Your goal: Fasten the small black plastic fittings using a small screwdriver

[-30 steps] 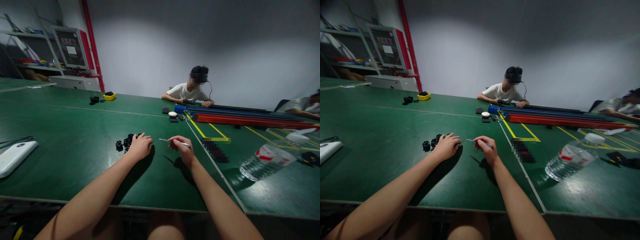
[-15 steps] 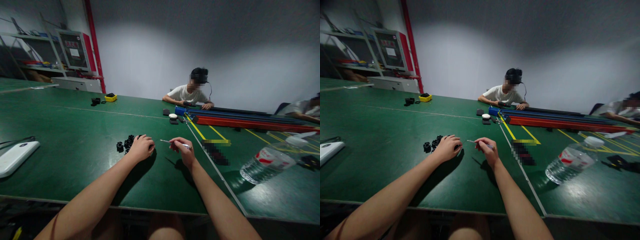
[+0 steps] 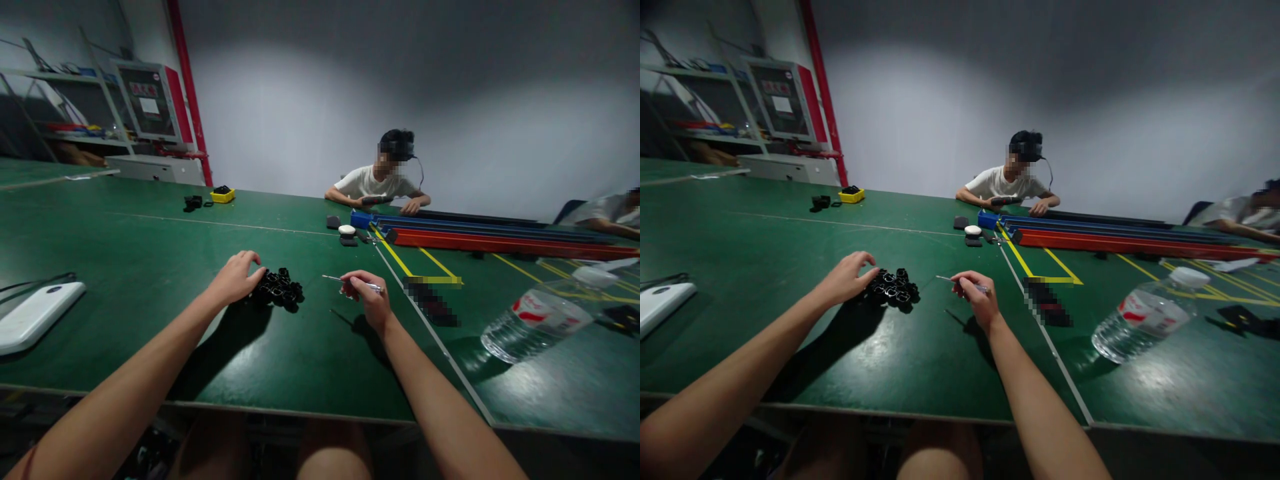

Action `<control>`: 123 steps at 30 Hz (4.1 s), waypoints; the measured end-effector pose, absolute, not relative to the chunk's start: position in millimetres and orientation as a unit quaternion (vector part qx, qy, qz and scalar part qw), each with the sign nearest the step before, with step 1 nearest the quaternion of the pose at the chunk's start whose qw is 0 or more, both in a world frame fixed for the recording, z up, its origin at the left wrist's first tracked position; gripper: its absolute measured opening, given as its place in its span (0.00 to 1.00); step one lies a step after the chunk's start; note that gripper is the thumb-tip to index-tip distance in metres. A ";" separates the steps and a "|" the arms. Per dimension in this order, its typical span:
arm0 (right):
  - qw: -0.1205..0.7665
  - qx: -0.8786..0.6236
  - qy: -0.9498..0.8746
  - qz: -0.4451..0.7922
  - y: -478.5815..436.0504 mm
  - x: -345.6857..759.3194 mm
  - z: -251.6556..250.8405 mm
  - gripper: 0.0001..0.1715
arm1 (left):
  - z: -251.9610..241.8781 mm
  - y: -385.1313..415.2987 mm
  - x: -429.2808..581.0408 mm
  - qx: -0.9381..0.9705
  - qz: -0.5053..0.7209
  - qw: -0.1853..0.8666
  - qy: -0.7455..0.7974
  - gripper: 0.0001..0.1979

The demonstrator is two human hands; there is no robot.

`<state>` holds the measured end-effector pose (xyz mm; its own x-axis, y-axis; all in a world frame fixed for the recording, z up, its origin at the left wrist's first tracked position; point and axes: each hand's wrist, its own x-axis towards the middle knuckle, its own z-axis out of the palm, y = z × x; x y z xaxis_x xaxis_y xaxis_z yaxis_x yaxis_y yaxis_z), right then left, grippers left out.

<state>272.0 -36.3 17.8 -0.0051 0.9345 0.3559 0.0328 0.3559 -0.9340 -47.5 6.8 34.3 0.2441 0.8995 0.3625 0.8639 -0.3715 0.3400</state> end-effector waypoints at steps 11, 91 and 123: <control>0.573 -0.411 -0.589 0.393 -35.1 271.5 17.8 0.13 | 27.8 -10.0 -90.1 0.778 0.169 0.131 0.591 0.30; 0.589 -0.528 -0.550 0.268 -10.1 283.2 -4.1 0.15 | 3.9 -32.6 62.3 0.943 0.200 0.146 0.224 0.43; 0.562 -0.562 -0.558 0.237 -2.9 298.6 -11.3 0.25 | 13.4 -29.5 62.1 0.921 0.192 0.050 0.336 0.22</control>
<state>298.6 -2.9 -11.3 0.2645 0.8940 0.3615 0.3613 0.2557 -0.8967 62.1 -29.5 13.4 0.7005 0.6382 0.3194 0.6003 -0.7690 0.2200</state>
